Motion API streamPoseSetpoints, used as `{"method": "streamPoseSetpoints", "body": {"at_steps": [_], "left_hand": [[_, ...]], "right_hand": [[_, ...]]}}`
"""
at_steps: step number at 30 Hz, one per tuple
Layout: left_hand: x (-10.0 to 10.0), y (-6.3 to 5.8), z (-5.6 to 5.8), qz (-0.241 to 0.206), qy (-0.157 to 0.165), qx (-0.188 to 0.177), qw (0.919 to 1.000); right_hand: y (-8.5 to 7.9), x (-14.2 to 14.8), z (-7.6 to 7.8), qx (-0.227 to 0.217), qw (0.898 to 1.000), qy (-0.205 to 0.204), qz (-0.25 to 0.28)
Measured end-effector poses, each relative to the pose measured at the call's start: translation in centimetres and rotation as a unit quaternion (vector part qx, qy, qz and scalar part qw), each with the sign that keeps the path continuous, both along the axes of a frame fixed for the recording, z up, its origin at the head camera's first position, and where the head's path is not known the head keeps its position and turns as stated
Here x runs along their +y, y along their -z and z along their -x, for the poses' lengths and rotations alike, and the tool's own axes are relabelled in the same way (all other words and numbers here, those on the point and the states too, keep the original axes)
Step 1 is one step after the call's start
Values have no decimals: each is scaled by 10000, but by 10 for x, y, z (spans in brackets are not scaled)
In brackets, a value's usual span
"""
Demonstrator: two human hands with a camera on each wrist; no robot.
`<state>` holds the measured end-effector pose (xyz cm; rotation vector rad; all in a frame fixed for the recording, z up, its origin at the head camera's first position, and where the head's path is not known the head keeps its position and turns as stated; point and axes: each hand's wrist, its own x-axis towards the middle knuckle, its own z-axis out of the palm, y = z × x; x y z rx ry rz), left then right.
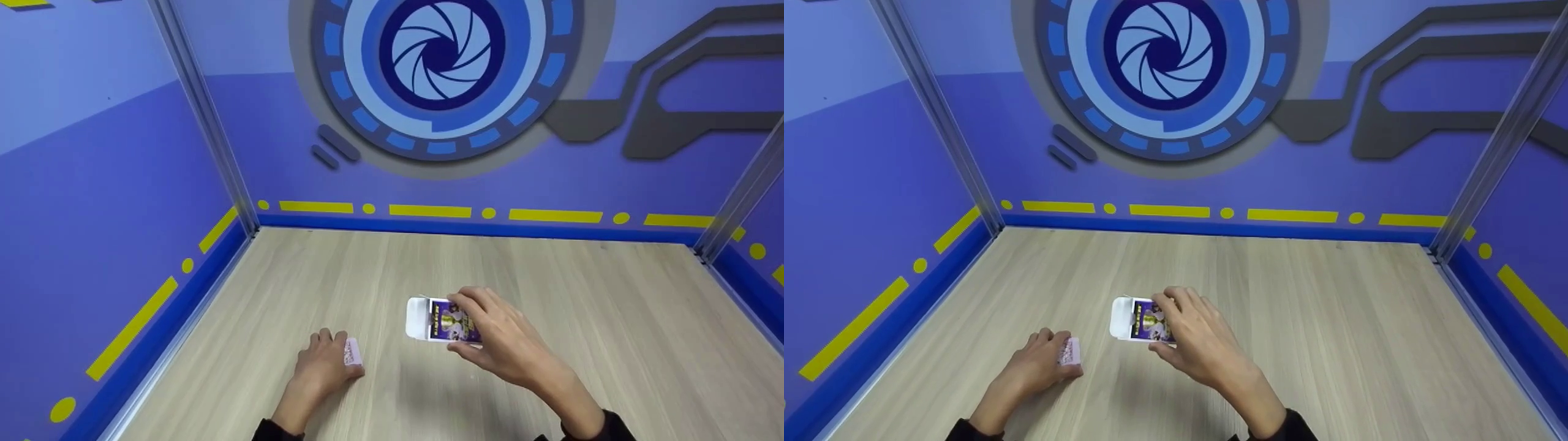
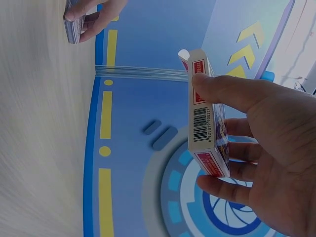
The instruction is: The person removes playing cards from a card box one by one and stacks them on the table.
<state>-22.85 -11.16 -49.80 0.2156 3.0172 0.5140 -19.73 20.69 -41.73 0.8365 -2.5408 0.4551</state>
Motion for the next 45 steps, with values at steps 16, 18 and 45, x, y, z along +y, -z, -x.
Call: {"method": "streamPoseSetpoints", "body": {"at_steps": [16, 18, 45], "left_hand": [[9, -38, -12, -1212, 266, 1799, 9758], [21, -45, -18, -1743, 458, 2314, 9560], [67, -49, -42, -4749, 1028, 472, 8727]], "right_hand": [[1, 0, -2, -23, 10000, 31, -25], [2, 0, -2, -44, 10000, 23, -56], [-1, -20, -15, -317, 9965, -757, -147]]}}
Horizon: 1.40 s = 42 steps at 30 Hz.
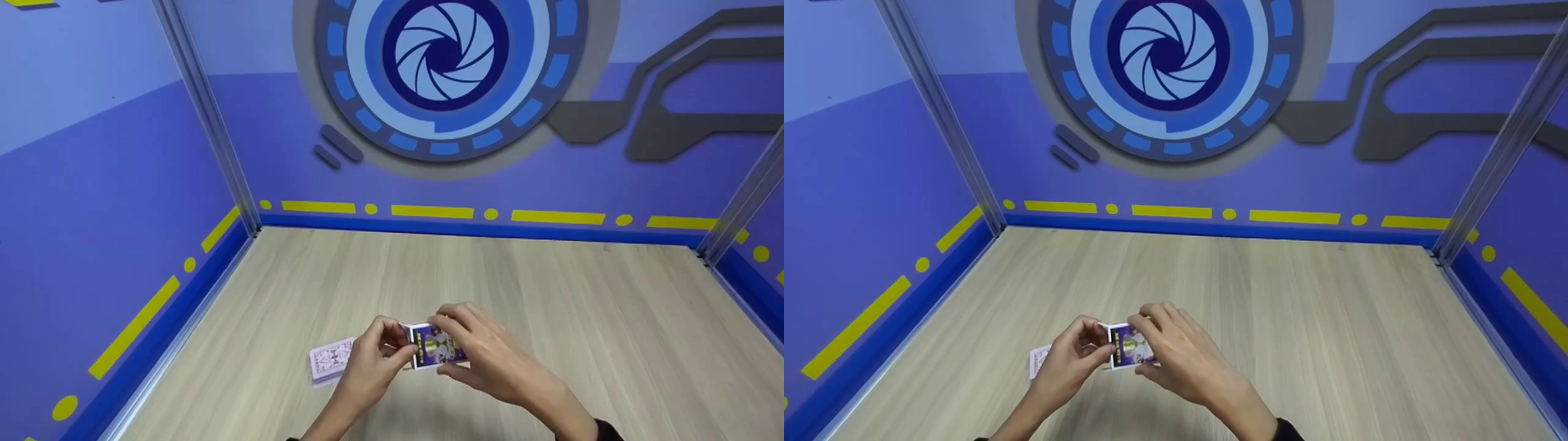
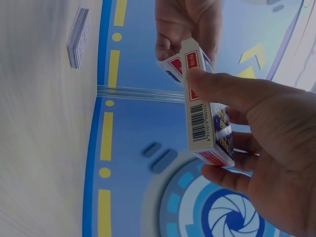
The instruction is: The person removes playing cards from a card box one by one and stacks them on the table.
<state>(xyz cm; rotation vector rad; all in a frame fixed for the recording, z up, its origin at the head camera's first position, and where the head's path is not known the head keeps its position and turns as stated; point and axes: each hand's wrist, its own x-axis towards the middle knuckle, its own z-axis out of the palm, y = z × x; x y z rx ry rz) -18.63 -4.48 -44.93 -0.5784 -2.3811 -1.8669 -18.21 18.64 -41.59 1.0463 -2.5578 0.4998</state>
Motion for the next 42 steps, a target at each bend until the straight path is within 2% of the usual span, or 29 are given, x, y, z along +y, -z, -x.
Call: {"method": "streamPoseSetpoints", "body": {"at_steps": [5, 15, 19, 22, 24, 27, 30, 32, 36, 42], "left_hand": [[-2, -1, 0, -24, -20, -186, 9998], [-4, -5, 2, -637, 2, -439, 9970], [-9, -8, 2, -368, 1, -187, 9991], [-14, -10, 3, 46, -62, 241, 9997], [-17, -11, 4, 351, -140, 629, 9973], [-21, -13, 5, 867, -262, 1286, 9876], [-26, -14, 6, 1498, -301, 1886, 9701], [-28, -14, 6, 1899, -273, 2143, 9578], [-32, -16, 5, 2635, -266, 2353, 9352], [-34, -20, 2, 3481, -168, 2343, 9076]], "right_hand": [[2, -1, -1, 166, 9997, -182, 17], [1, 0, 2, 74, 10000, 24, 11], [0, 4, 5, 85, 9998, 169, 73], [1, 6, 7, 68, 9996, 222, 135], [1, 7, 8, 64, 9995, 248, 164], [2, 7, 9, 97, 9995, 257, 173], [3, 7, 9, 127, 9995, 271, 128], [3, 7, 9, 99, 9995, 274, 89], [4, 7, 8, -3, 9995, 325, 23], [4, 7, 7, -91, 9992, 380, -55]]}}
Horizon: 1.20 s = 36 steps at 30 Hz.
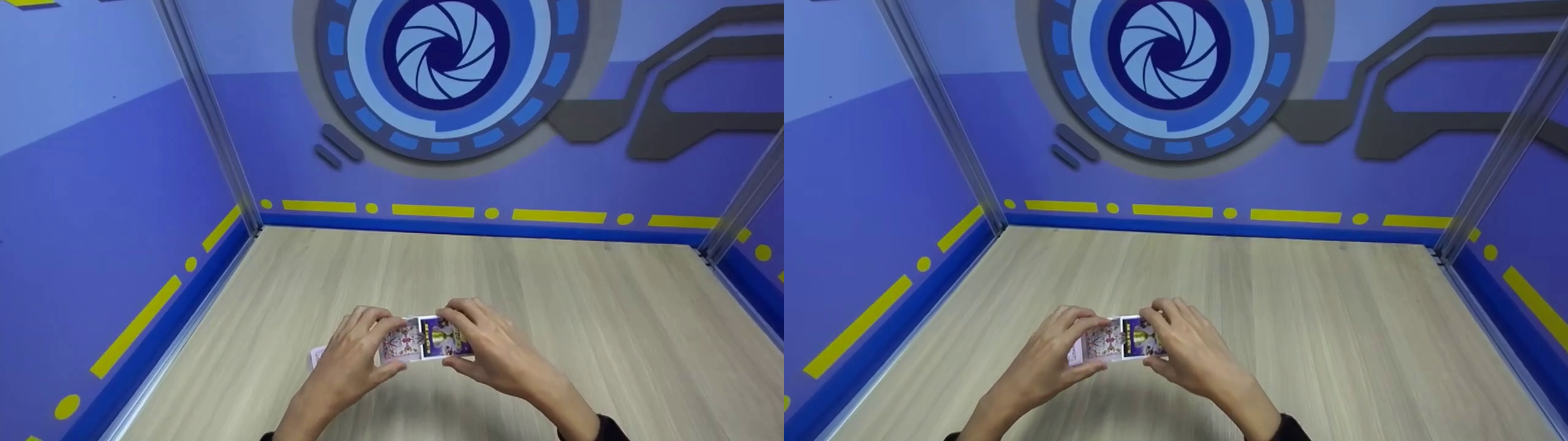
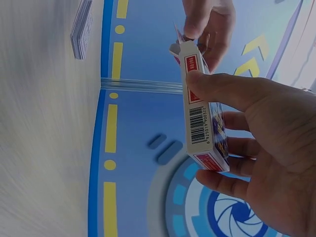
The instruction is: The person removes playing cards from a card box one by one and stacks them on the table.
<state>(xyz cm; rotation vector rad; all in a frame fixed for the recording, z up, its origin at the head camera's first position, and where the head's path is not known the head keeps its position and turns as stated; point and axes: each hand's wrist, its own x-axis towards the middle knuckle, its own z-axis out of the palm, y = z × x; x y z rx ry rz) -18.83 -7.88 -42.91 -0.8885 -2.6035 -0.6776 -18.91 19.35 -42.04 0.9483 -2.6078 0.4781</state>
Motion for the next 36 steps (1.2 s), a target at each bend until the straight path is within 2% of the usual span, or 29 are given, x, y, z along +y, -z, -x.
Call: {"method": "streamPoseSetpoints", "body": {"at_steps": [4, 8, 11, 16, 19, 21, 28, 36], "left_hand": [[1, 1, -1, 293, 24, 81, 9995], [3, 3, -2, 566, 12, 405, 9976], [4, 5, -3, 710, -11, 635, 9955], [5, 7, -4, 829, -98, 783, 9934], [0, 4, -3, 843, -221, 643, 9941], [-7, -1, -2, 789, -315, 423, 9955], [-37, -11, 9, 504, -767, -166, 9956], [-64, -10, 19, 373, -1233, -434, 9907]], "right_hand": [[1, -1, 0, 8, 10000, -55, -12], [2, -2, 1, 76, 9999, -106, 11], [2, -2, 0, 53, 9999, -98, 1], [3, -3, 0, 6, 9999, -105, -23], [2, -1, 1, 56, 9999, -81, 52], [0, 2, 2, 117, 9999, -16, 114], [-5, 12, 5, 256, 9984, 407, 299], [-6, 17, 8, 341, 9959, 692, 466]]}}
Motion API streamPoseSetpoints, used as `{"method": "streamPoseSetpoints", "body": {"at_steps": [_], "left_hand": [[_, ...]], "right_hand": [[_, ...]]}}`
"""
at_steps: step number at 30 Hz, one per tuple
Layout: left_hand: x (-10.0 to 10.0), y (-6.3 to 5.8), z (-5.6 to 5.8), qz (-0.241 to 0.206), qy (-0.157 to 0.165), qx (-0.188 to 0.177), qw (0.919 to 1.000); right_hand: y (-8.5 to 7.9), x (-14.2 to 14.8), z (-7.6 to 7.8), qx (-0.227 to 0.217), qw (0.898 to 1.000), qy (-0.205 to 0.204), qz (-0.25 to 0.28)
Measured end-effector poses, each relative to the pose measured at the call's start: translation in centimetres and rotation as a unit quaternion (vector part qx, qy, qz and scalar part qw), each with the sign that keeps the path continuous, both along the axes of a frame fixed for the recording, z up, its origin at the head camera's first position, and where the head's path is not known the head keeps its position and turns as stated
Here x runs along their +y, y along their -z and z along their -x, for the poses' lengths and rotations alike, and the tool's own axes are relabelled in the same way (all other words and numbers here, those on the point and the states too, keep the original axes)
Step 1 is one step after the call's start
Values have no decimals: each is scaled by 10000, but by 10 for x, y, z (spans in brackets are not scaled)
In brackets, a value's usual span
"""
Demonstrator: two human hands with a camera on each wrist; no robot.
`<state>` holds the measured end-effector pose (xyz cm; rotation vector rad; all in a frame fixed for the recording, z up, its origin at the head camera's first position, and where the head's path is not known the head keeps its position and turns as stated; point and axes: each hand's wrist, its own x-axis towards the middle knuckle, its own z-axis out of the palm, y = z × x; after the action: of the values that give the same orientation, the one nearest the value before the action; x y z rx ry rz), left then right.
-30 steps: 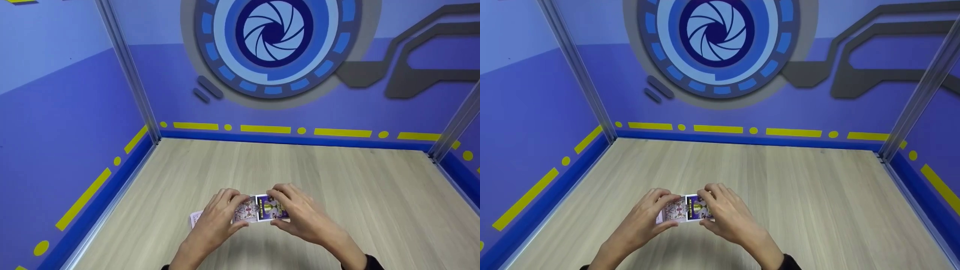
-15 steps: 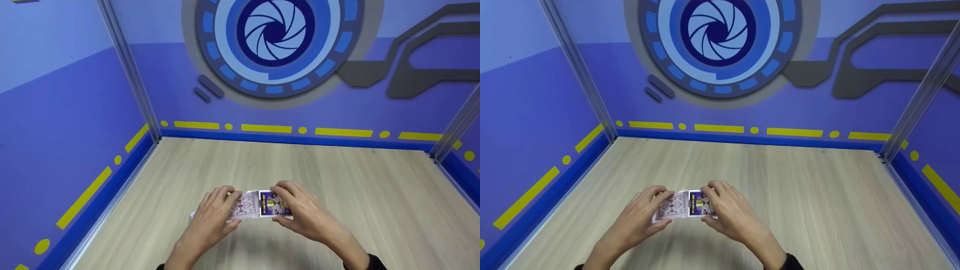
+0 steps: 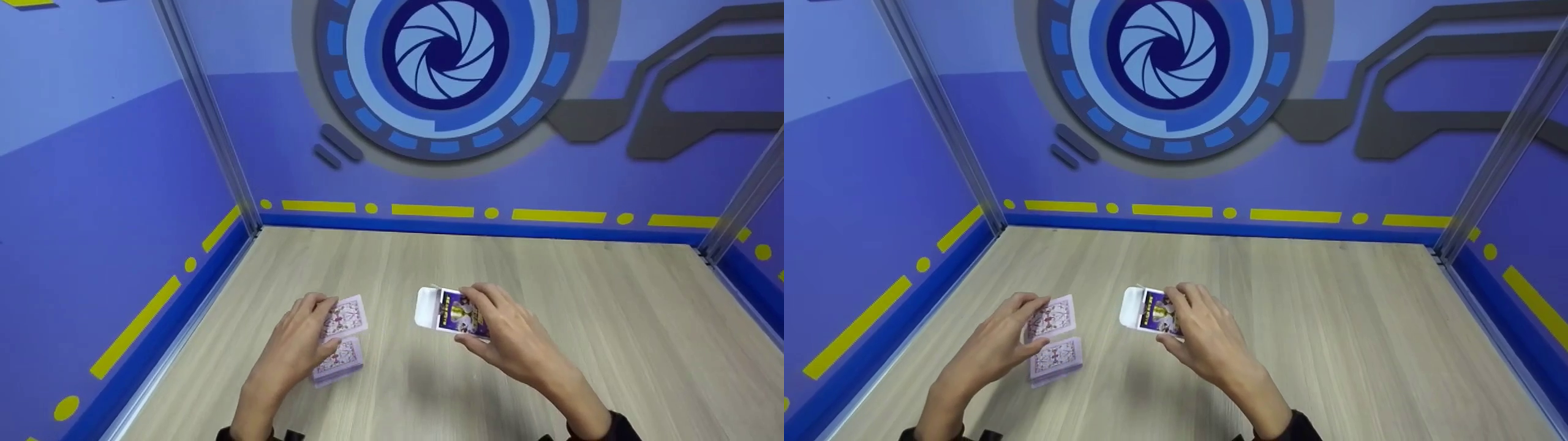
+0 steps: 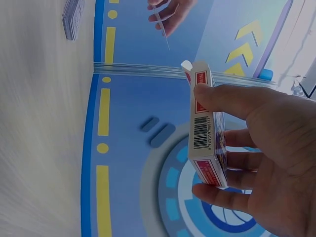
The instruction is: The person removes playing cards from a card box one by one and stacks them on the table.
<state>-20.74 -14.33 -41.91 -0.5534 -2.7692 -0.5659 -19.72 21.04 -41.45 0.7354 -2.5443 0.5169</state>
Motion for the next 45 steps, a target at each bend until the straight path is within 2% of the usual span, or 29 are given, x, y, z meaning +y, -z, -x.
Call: {"method": "streamPoseSetpoints", "body": {"at_steps": [6, 15, 24, 32, 38, 45], "left_hand": [[-7, 7, 5, 30, -200, -368, 9991], [-6, 21, 12, -2, -143, -1031, 9946], [-3, 40, 18, 82, -222, -1511, 9882], [3, 53, 18, 81, -236, -1730, 9846], [6, 60, 19, 183, -450, -2041, 9777], [8, 64, 23, 96, -365, -2039, 9783]], "right_hand": [[0, 0, 0, -8, 10000, 91, 41], [0, -1, 0, 35, 9999, 110, -94], [1, -1, 1, 131, 9998, 38, -134], [2, -1, -1, 109, 9998, 47, -174], [2, -2, -1, 114, 9997, 62, -222], [0, -2, -1, 81, 9996, 46, -253]]}}
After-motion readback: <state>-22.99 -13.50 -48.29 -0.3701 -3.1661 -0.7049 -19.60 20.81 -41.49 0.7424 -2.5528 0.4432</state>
